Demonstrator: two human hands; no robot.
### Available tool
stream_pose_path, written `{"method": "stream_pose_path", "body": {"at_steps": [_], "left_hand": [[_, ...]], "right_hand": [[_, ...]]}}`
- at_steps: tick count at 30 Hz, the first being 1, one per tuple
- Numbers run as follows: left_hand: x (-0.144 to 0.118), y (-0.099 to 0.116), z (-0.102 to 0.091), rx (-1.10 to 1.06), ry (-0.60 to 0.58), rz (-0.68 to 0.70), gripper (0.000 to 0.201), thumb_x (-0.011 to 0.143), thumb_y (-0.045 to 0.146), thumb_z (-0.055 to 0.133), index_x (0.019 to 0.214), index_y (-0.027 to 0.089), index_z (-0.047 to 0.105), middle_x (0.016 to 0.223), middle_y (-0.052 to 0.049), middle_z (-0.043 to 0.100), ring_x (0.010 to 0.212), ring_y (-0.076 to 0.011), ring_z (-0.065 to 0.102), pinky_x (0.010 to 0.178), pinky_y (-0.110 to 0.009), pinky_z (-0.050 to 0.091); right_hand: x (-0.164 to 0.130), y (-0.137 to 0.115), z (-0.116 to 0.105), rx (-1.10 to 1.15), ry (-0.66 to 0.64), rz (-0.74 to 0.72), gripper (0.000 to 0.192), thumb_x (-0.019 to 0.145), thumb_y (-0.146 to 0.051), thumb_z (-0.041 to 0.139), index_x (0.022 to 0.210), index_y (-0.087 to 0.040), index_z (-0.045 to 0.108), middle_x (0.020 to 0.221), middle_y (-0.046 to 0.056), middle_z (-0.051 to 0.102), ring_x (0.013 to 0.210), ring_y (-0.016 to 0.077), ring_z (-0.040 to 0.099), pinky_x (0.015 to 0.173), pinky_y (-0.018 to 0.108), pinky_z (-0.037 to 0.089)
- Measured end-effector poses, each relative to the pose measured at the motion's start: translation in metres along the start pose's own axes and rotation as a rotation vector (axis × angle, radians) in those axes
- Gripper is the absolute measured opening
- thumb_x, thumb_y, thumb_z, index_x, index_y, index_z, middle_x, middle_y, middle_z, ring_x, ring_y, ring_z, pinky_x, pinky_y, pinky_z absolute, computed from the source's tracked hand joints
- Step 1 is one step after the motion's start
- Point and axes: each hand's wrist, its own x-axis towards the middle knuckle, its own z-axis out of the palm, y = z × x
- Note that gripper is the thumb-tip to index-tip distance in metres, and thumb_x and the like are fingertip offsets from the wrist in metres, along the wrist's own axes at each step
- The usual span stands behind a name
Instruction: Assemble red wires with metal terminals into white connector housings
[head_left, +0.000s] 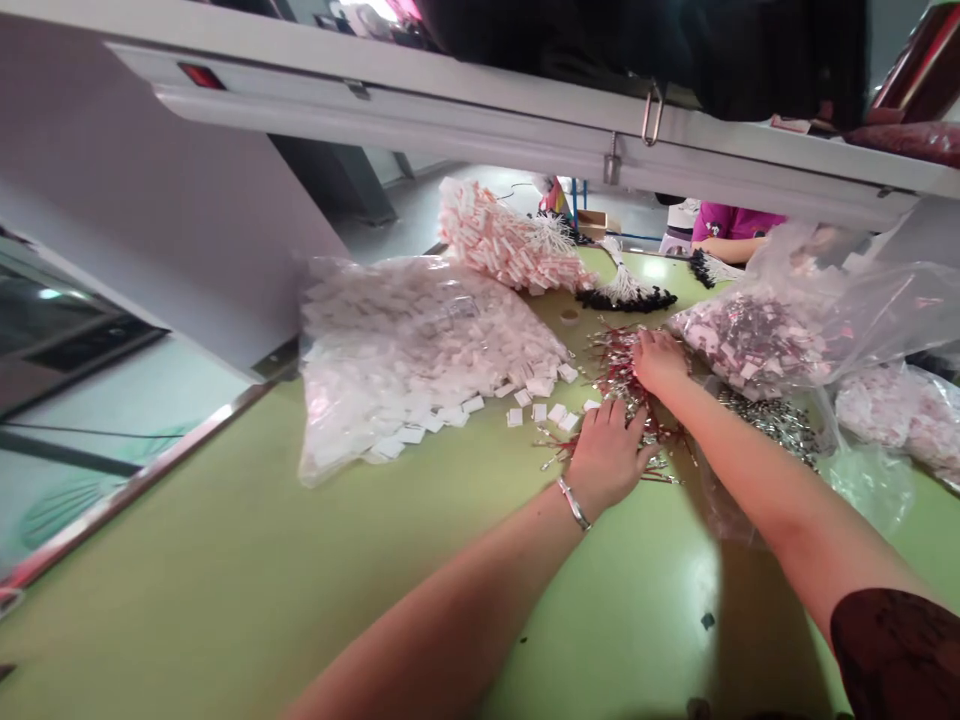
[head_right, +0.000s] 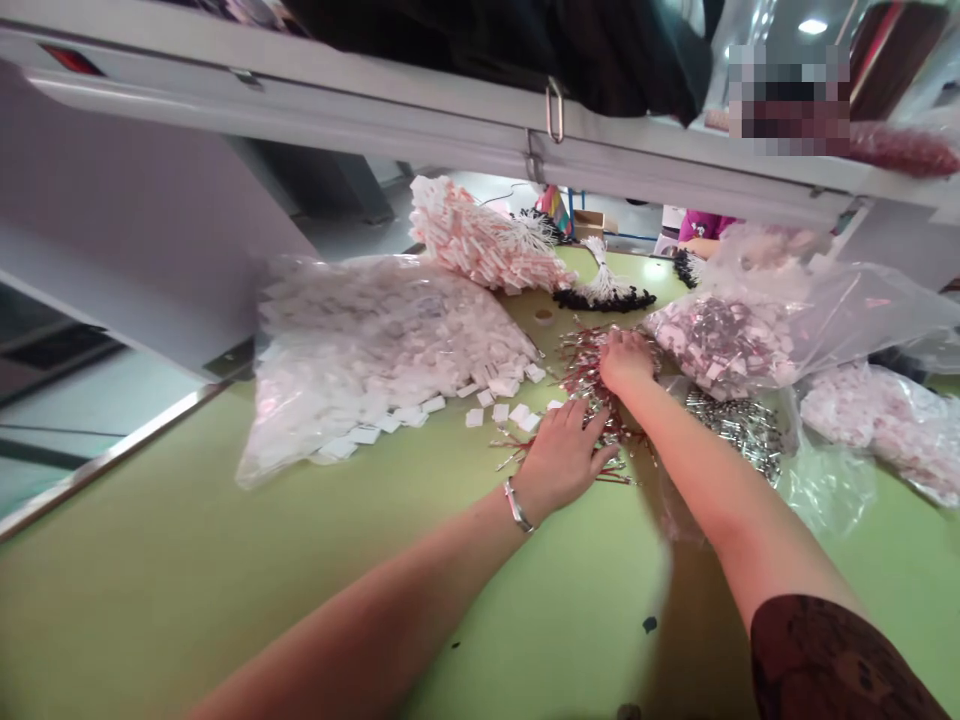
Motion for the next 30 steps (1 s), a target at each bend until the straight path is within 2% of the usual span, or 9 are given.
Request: {"method": "stream_pose_path", "body": {"at_steps": [4,7,9,11,14,17,22,26,30], "left_hand": [[-0.002,-0.001,-0.001,-0.022,0.026,0.044,0.041,0.088,0.047,0.05,0.109,0.013,0.061,0.106,-0.016,0.06,0.103,-0.031,0.049,0.091,-0.044,0.041],[0.003,-0.004,-0.002,-0.04,0.057,0.092,0.04,0.087,0.047,0.053,0.104,0.013,0.061,0.102,-0.014,0.059,0.1,-0.029,0.049,0.09,-0.041,0.042],[0.011,-0.005,-0.002,-0.029,0.075,0.104,0.044,0.085,0.049,0.056,0.11,0.012,0.059,0.104,-0.014,0.058,0.099,-0.0288,0.049,0.089,-0.041,0.042],[0.023,-0.004,0.0,-0.011,0.079,0.118,0.048,0.084,0.051,0.057,0.111,0.011,0.059,0.105,-0.014,0.058,0.099,-0.0292,0.049,0.088,-0.041,0.043],[0.037,-0.005,0.002,-0.03,0.092,0.147,0.043,0.086,0.05,0.054,0.106,0.012,0.06,0.105,-0.014,0.058,0.1,-0.0289,0.05,0.089,-0.042,0.042],[0.038,-0.009,0.003,-0.085,0.194,0.136,0.039,0.09,0.047,0.049,0.108,0.015,0.061,0.11,-0.014,0.057,0.102,-0.0289,0.05,0.089,-0.044,0.041],[0.024,-0.017,-0.001,-0.181,0.405,0.136,0.033,0.093,0.039,0.043,0.108,0.017,0.063,0.112,-0.013,0.059,0.104,-0.0275,0.051,0.09,-0.045,0.04],[0.025,-0.029,-0.013,-0.243,0.499,0.087,0.029,0.093,0.034,0.044,0.095,0.016,0.067,0.1,-0.011,0.064,0.096,-0.0253,0.055,0.084,-0.041,0.043],[0.032,-0.052,-0.026,-0.381,0.621,-0.073,0.028,0.092,0.029,0.045,0.079,0.017,0.067,0.087,-0.007,0.066,0.086,-0.0196,0.057,0.082,-0.036,0.044]], "right_hand": [[-0.009,-0.018,-0.002,0.056,-0.002,-0.115,0.045,0.097,-0.03,0.031,0.133,-0.012,0.051,0.133,0.014,0.055,0.124,0.0236,0.045,0.106,0.036,0.027],[-0.011,-0.021,-0.006,0.117,-0.027,-0.156,0.045,0.095,-0.03,0.038,0.132,-0.01,0.053,0.134,0.017,0.054,0.125,0.0249,0.046,0.107,0.038,0.028],[-0.007,-0.015,-0.012,0.164,-0.075,-0.196,0.041,0.094,-0.03,0.041,0.127,-0.012,0.058,0.133,0.015,0.057,0.124,0.0227,0.048,0.106,0.035,0.031],[0.0,-0.006,-0.021,0.208,-0.136,-0.248,0.036,0.095,-0.03,0.04,0.12,-0.02,0.064,0.13,0.006,0.061,0.12,0.0165,0.053,0.103,0.028,0.036],[0.013,0.017,-0.038,0.218,-0.169,-0.24,0.041,0.099,-0.032,0.029,0.126,-0.026,0.06,0.129,0.0,0.062,0.116,0.0117,0.056,0.096,0.024,0.042],[0.027,0.043,-0.052,0.137,-0.155,-0.122,0.047,0.1,-0.027,0.019,0.137,-0.023,0.048,0.132,0.005,0.059,0.113,0.0132,0.059,0.091,0.028,0.046],[0.047,0.061,-0.042,-0.107,-0.289,0.027,0.029,0.087,-0.021,0.056,0.112,-0.012,0.067,0.113,0.017,0.068,0.105,0.026,0.063,0.092,0.039,0.046],[0.054,0.058,-0.023,-0.235,-0.367,0.008,0.032,0.089,-0.028,0.055,0.111,-0.009,0.066,0.116,0.021,0.065,0.11,0.0296,0.06,0.093,0.048,0.044],[0.052,0.061,-0.017,-0.26,-0.337,-0.08,0.03,0.086,-0.017,0.049,0.105,-0.007,0.07,0.111,0.025,0.066,0.11,0.0341,0.059,0.09,0.049,0.044]]}}
